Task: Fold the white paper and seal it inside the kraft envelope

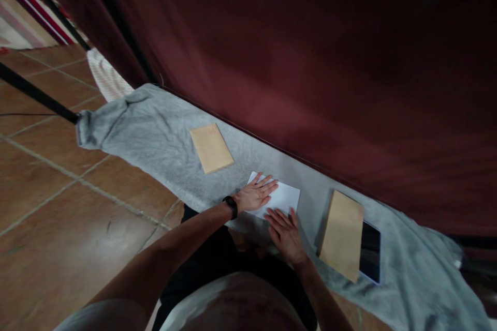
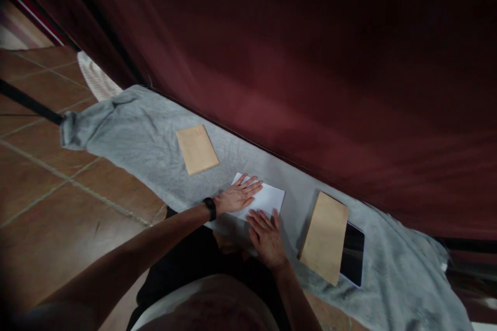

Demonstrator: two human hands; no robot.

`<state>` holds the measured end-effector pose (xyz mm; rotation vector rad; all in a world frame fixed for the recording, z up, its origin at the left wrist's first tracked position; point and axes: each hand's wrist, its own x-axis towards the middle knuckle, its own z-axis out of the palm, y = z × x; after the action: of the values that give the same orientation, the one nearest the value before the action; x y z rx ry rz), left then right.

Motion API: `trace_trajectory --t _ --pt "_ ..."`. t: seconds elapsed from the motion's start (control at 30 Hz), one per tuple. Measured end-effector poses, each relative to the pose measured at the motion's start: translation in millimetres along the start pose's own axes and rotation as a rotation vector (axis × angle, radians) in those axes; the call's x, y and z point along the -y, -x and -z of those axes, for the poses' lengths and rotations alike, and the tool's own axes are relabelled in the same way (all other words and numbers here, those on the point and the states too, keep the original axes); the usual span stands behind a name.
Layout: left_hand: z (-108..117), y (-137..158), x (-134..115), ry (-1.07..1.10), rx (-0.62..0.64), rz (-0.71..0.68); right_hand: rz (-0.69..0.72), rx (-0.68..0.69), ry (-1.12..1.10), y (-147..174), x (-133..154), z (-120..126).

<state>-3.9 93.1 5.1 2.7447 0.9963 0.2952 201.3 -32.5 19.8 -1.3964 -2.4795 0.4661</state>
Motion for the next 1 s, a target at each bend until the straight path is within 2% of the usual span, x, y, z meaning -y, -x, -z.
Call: trace_trajectory --t 0.57,0.8,0.9,1.0 --pt "4 1 1 0.028 -0.021 -0.011 0.015 -0.047 -0.006 6 9 -7" --pt "12 9 -2 0.052 -0.048 -0.162 -0.021 -0.108 -0.037 5 12 -7" --pt "7 10 -2 0.031 -0.076 -0.133 -0.035 -0.102 -0.057 5 13 -7" --pt "1 9 5 -0.005 -0.087 -0.026 -0.048 -0.095 -0.065 6 13 -7"
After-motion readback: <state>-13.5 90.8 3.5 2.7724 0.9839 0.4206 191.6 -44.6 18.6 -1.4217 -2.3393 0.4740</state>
